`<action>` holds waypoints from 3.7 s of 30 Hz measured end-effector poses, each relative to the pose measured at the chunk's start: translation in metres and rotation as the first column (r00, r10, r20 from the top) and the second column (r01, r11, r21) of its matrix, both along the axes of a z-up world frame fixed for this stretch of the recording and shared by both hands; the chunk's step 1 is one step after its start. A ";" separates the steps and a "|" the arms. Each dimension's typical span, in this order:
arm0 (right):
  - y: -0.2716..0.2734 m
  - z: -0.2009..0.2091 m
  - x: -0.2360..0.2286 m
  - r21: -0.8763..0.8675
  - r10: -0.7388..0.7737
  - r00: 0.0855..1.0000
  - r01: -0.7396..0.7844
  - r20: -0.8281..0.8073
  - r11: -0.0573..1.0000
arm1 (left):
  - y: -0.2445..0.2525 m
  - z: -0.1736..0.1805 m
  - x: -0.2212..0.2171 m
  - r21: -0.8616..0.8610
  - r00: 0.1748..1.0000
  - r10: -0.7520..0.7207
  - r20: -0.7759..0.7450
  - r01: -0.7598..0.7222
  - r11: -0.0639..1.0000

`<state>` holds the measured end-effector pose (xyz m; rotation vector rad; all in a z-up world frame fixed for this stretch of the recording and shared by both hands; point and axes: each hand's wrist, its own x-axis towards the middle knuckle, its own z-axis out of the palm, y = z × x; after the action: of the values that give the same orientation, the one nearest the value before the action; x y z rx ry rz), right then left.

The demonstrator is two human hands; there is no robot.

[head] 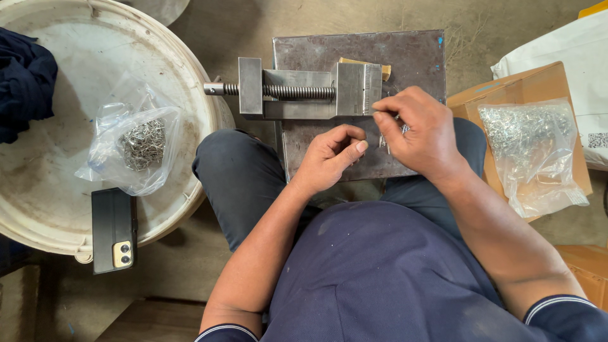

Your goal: The person sits on the floor and uses a bench vise to hold a metal piece while assembling small screws. They pick up screws from a plastic bag and the work surface, then insert them into the metal piece held in the vise.

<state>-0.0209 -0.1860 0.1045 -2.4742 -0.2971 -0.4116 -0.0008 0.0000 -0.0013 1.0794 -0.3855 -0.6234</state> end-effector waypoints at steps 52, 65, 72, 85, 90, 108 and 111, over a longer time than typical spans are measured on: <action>-0.049 -0.079 -0.036 0.803 0.581 0.654 0.595 -0.485 0.001 | -0.015 0.015 -0.010 0.304 0.813 0.025 0.582 -0.245 0.921; -0.019 -0.035 -0.024 0.326 0.087 0.973 -0.013 -0.214 0.945 | -0.006 -0.002 -0.002 0.092 0.993 -0.002 0.119 -0.009 0.996; -0.005 -0.003 0.002 0.097 0.008 0.996 0.001 -0.088 0.995 | -0.004 -0.004 -0.004 0.077 0.997 0.045 0.069 -0.050 0.996; 0.002 0.011 0.010 0.038 0.024 0.988 -0.018 -0.154 0.999 | -0.003 -0.002 -0.002 0.027 0.999 0.032 0.019 -0.032 0.999; 0.003 0.014 0.010 0.014 0.031 0.990 -0.030 -0.141 0.999 | -0.003 -0.001 -0.002 0.025 0.998 0.038 0.045 -0.039 0.999; -0.030 -0.022 -0.009 -0.268 -0.022 0.993 -0.011 -0.118 0.963 | -0.004 -0.013 -0.004 -0.001 0.999 0.022 0.035 -0.022 1.000; -0.030 -0.032 -0.009 -0.358 -0.011 0.991 -0.039 -0.135 0.933 | -0.004 -0.011 -0.003 -0.013 1.000 0.016 0.027 -0.015 1.000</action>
<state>-0.0298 -0.2161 0.0724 -2.8414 -0.3606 -0.1925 -0.0042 -0.0044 -0.0123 1.0786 -0.4040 -0.5920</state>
